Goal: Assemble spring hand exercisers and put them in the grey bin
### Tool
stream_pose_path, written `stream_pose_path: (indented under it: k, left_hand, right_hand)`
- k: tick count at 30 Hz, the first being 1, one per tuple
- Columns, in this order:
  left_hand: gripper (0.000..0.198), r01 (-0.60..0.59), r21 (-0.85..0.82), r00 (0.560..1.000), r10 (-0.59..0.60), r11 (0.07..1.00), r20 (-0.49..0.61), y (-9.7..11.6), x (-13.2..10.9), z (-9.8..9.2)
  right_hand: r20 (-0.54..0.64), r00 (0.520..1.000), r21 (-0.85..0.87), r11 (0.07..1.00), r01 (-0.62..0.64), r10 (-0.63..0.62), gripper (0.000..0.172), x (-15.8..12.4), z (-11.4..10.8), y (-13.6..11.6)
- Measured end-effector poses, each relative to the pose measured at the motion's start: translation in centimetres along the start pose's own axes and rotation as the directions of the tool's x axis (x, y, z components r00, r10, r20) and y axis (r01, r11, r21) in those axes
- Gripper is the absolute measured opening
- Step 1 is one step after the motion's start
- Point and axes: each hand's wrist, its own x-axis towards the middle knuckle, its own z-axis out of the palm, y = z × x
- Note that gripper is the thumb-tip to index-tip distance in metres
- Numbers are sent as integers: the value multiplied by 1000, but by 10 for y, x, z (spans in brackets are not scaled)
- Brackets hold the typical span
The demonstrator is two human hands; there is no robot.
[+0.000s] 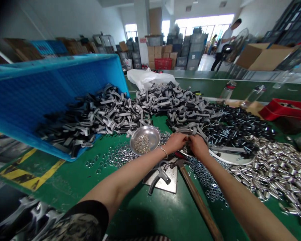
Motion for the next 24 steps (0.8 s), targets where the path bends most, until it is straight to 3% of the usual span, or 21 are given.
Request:
stream_pose_path:
  k: [4,8,9,12,15,18,21,24]
  left_hand:
    - [19,-32,-163,997,20,986,-76,5,-31,-18]
    - [17,-41,-305,992,3,952,-126,-9,-108,-37]
    - [14,6,-403,991,-59,915,-121,-16,-128,-40]
    - [10,181,-567,970,-242,804,-33,-31,-176,-39]
    - [9,192,-516,967,-251,835,-47,-35,-192,-30]
    - [12,183,-408,965,-243,894,-100,-33,-189,-20]
    - [14,205,-334,962,-252,920,-104,-32,-184,-15]
    - [15,199,-248,966,-232,948,-113,-31,-184,-15]
  right_hand:
    - [-58,994,160,984,-77,88,17,-5,-14,2]
    - [-42,988,363,924,-122,146,20,-37,-32,1]
    - [-25,989,417,901,-119,142,22,-49,-35,-2]
    - [61,991,637,759,-133,122,26,-86,-39,-24]
    - [216,975,761,616,-205,58,24,-114,-33,-53]
    - [300,951,658,738,-148,-77,18,-132,-17,-76]
    - [264,951,489,872,14,-163,15,-147,-1,-83]
    - [254,938,361,923,135,-236,18,-156,5,-81]
